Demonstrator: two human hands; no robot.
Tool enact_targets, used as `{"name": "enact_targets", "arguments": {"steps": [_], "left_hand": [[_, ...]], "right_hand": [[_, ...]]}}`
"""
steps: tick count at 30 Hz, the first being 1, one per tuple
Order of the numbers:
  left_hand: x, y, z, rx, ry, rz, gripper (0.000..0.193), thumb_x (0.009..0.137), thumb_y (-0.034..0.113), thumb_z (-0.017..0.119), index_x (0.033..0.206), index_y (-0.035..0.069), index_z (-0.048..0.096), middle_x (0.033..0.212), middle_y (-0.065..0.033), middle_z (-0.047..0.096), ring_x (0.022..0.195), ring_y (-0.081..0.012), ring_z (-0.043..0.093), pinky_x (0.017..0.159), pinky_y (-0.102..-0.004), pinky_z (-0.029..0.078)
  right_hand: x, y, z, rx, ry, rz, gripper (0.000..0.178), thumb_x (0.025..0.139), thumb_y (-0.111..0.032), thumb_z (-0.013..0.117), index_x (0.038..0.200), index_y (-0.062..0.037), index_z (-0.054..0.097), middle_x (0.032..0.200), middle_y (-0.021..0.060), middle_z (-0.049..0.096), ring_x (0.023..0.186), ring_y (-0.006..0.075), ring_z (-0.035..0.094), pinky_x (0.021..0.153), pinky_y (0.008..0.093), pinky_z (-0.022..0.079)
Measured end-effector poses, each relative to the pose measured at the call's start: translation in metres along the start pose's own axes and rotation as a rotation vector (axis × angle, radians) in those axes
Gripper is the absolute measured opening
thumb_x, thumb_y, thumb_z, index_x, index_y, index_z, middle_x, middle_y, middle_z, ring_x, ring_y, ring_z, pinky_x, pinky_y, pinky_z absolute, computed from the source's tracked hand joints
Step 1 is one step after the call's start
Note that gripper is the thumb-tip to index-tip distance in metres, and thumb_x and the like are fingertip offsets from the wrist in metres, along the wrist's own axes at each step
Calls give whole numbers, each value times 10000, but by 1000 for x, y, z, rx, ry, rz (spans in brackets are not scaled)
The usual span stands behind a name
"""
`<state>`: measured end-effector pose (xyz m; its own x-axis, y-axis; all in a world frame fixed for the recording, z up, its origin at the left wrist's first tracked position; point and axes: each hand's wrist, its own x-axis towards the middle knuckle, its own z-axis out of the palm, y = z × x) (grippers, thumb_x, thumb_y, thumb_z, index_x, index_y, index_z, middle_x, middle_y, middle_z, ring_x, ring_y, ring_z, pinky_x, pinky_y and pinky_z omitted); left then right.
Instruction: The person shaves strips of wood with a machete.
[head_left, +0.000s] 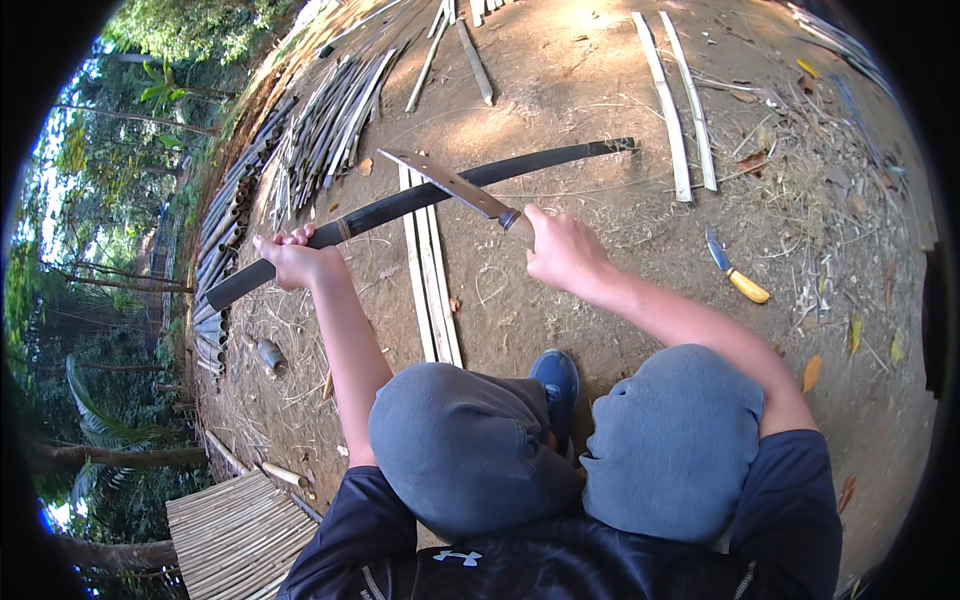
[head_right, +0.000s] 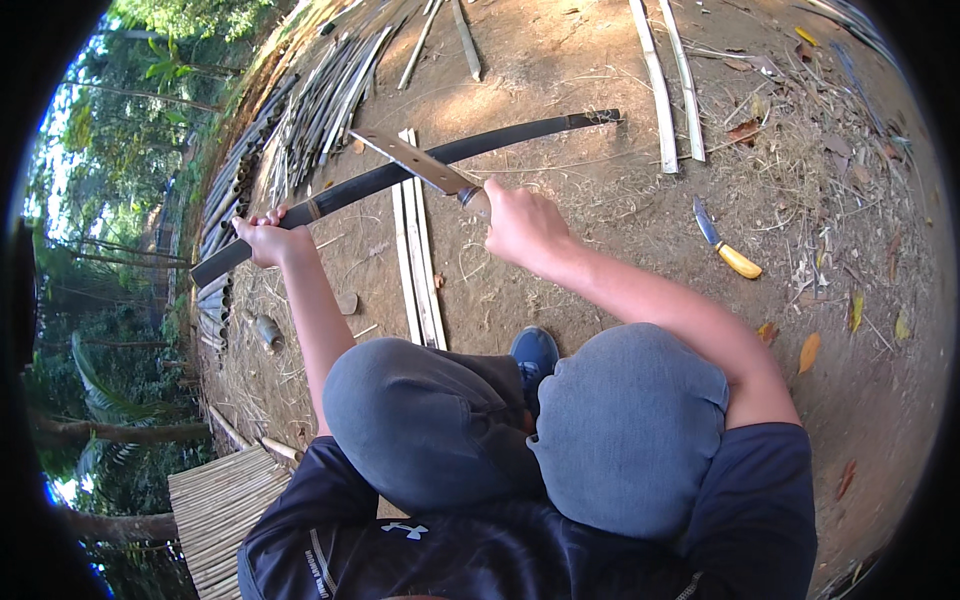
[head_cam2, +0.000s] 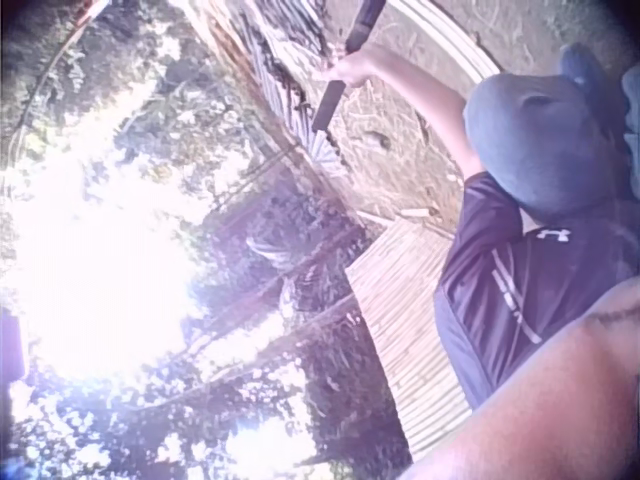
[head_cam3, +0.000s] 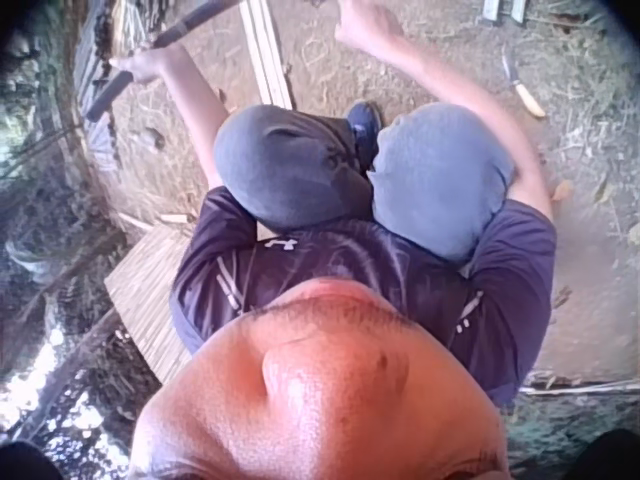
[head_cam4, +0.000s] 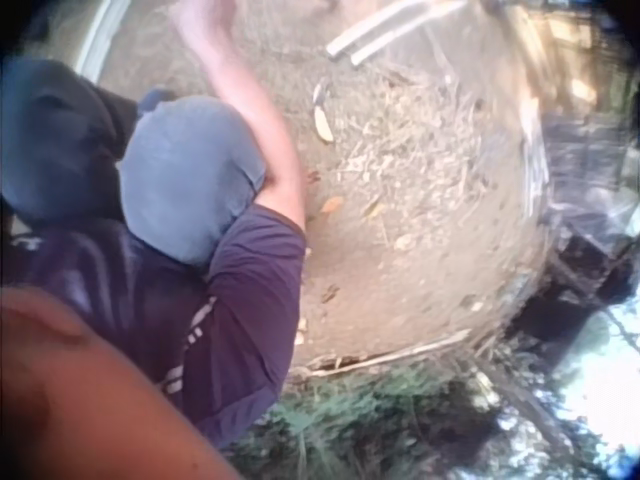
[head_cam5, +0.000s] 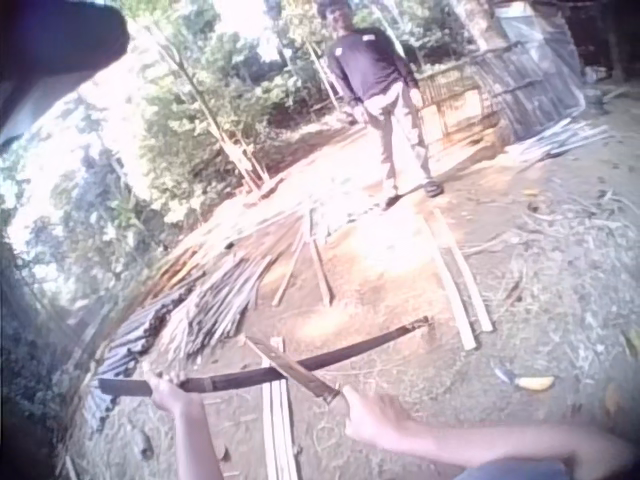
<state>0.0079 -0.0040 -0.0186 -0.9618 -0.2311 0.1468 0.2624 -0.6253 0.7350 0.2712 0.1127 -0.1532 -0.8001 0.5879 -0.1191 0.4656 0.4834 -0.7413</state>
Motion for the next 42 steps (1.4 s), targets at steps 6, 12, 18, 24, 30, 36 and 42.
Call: {"name": "enact_targets", "arguments": {"steps": [6, 12, 18, 24, 30, 36, 42], "left_hand": [[4, -9, 3, 0, 10, -13, 350, 996, 235, 581, 727, 88, 411, 591, 6, 374, 480, -135, 362, 457, -308, 378], [6, -7, 5, -2, -12, -15, 336, 996, 223, 575, 732, 89, 415, 597, 0, 379, 488, -135, 366, 476, -314, 395], [7, -5, 8, -31, -44, 2, 336, 983, 195, 566, 712, 97, 392, 589, 6, 366, 471, -125, 345, 457, -299, 365], [16, -11, 0, -7, -23, -8, 315, 980, 195, 564, 730, 91, 405, 606, 3, 366, 491, -138, 348, 495, -313, 408], [16, -12, 0, -16, -42, -14, 312, 976, 185, 567, 727, 93, 403, 623, -1, 373, 497, -142, 352, 494, -315, 408], [19, -10, -5, -2, -11, -2, 315, 1000, 210, 555, 750, 77, 417, 629, 2, 389, 512, -138, 359, 495, -319, 415], [21, -16, -3, 45, -14, -15, 312, 994, 193, 556, 746, 84, 402, 628, 4, 367, 511, -138, 348, 510, -327, 425]], "right_hand": [[25, 40, -2, 23, 141, 96, 378, 818, -17, 620, 1184, 38, 543, 754, 181, 676, 729, 293, 718, 609, 422, 580], [23, 48, -3, 35, 142, 7, 361, 819, -45, 653, 1154, 42, 551, 805, 220, 691, 771, 336, 727, 634, 452, 585], [14, 19, -5, 97, 22, 27, 306, 832, -5, 632, 1121, 50, 549, 709, 115, 637, 574, 215, 641, 447, 329, 504], [27, 43, -4, 78, 117, 46, 318, 816, 24, 609, 1130, 29, 561, 708, 107, 638, 569, 223, 634, 449, 343, 496], [23, 51, 10, 67, 92, -2, 336, 817, 18, 596, 1150, 31, 558, 699, 108, 633, 544, 219, 625, 449, 346, 501], [23, 51, 3, 50, 136, 150, 367, 806, 14, 604, 1169, 37, 556, 727, 117, 640, 577, 221, 637, 446, 332, 501], [32, 80, 2, 65, 134, 131, 339, 851, -7, 586, 1185, 37, 547, 739, 99, 625, 554, 187, 604, 429, 319, 472]]}}
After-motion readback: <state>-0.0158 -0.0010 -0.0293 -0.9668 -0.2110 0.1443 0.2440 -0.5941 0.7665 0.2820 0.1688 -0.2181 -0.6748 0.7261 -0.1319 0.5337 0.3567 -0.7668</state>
